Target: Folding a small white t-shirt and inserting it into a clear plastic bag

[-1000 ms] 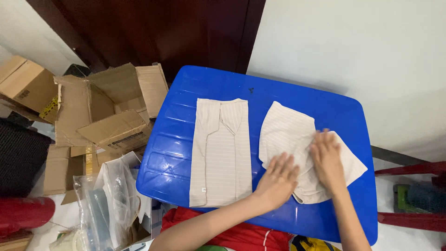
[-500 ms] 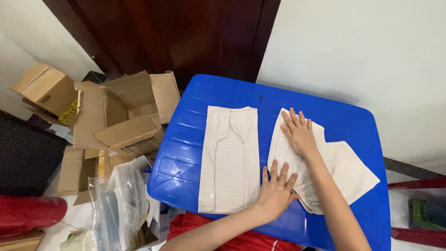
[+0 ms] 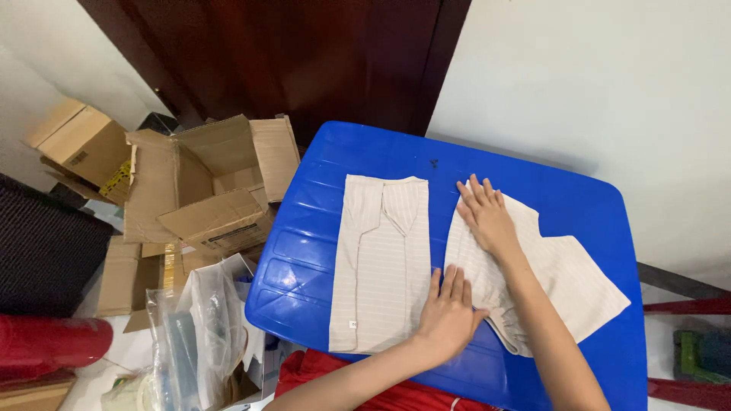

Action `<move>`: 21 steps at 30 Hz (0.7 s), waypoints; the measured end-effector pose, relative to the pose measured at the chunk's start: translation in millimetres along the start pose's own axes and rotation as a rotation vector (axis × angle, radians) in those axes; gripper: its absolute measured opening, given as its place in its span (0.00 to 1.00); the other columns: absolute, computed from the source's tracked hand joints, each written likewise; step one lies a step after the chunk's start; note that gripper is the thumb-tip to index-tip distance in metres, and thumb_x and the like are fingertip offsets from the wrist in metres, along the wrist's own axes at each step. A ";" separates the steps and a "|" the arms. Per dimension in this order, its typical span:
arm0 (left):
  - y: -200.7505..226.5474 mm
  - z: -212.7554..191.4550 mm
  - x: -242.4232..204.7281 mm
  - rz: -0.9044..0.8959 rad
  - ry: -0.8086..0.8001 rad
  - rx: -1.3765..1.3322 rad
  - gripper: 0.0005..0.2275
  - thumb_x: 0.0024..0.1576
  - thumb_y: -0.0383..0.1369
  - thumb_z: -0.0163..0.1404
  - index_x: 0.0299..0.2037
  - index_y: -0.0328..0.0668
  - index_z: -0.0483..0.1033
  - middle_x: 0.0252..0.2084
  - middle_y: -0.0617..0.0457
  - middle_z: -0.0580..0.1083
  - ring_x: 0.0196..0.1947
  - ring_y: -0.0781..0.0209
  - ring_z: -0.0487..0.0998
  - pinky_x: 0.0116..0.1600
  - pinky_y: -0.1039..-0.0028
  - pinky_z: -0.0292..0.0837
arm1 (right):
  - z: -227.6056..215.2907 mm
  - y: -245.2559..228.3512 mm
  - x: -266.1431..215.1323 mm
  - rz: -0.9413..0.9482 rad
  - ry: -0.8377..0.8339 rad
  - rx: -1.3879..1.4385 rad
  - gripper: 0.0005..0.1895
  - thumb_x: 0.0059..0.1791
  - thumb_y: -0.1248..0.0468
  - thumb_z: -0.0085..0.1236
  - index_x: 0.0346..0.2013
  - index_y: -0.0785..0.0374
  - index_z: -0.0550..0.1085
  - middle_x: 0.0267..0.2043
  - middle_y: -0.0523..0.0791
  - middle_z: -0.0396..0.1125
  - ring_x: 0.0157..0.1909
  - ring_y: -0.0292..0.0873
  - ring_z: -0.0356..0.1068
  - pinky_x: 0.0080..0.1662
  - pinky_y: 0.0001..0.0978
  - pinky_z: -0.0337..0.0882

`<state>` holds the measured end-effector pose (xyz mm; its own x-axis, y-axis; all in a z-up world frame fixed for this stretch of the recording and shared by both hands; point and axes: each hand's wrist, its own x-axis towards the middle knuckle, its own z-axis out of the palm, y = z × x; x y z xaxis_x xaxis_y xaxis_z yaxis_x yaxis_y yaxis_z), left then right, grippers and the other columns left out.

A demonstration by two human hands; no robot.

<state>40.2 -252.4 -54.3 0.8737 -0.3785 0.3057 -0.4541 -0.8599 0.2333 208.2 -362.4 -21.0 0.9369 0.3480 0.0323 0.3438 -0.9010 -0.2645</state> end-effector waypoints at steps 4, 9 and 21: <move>1.9 -3.4 -3.5 0.018 -0.047 0.098 0.30 0.55 0.52 0.34 0.55 0.28 0.62 0.60 0.33 0.59 0.64 0.42 0.52 0.66 0.52 0.37 | -6.2 -0.7 1.5 0.036 -0.005 0.053 0.29 0.50 0.47 0.22 0.65 0.50 0.46 0.69 0.45 0.34 0.70 0.48 0.28 0.64 0.43 0.31; -0.7 -18.9 1.9 0.079 0.043 -0.056 0.28 0.55 0.47 0.36 0.57 0.28 0.60 0.61 0.36 0.58 0.67 0.44 0.48 0.67 0.55 0.38 | -11.6 -0.7 -28.4 0.133 0.109 0.056 0.30 0.51 0.49 0.25 0.63 0.61 0.48 0.68 0.53 0.35 0.70 0.53 0.30 0.63 0.50 0.35; 4.5 4.9 -0.4 0.105 -0.062 -0.014 0.30 0.53 0.51 0.34 0.58 0.32 0.58 0.63 0.38 0.56 0.66 0.43 0.49 0.66 0.46 0.33 | -14.2 29.3 -44.7 0.291 0.097 0.128 0.33 0.50 0.49 0.25 0.64 0.65 0.44 0.68 0.54 0.32 0.69 0.54 0.28 0.64 0.46 0.34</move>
<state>38.7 -257.8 -58.0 0.8303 -0.4866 0.2717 -0.5453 -0.8099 0.2160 177.2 -408.0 -16.5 0.9984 0.0492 0.0274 0.0560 -0.9172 -0.3945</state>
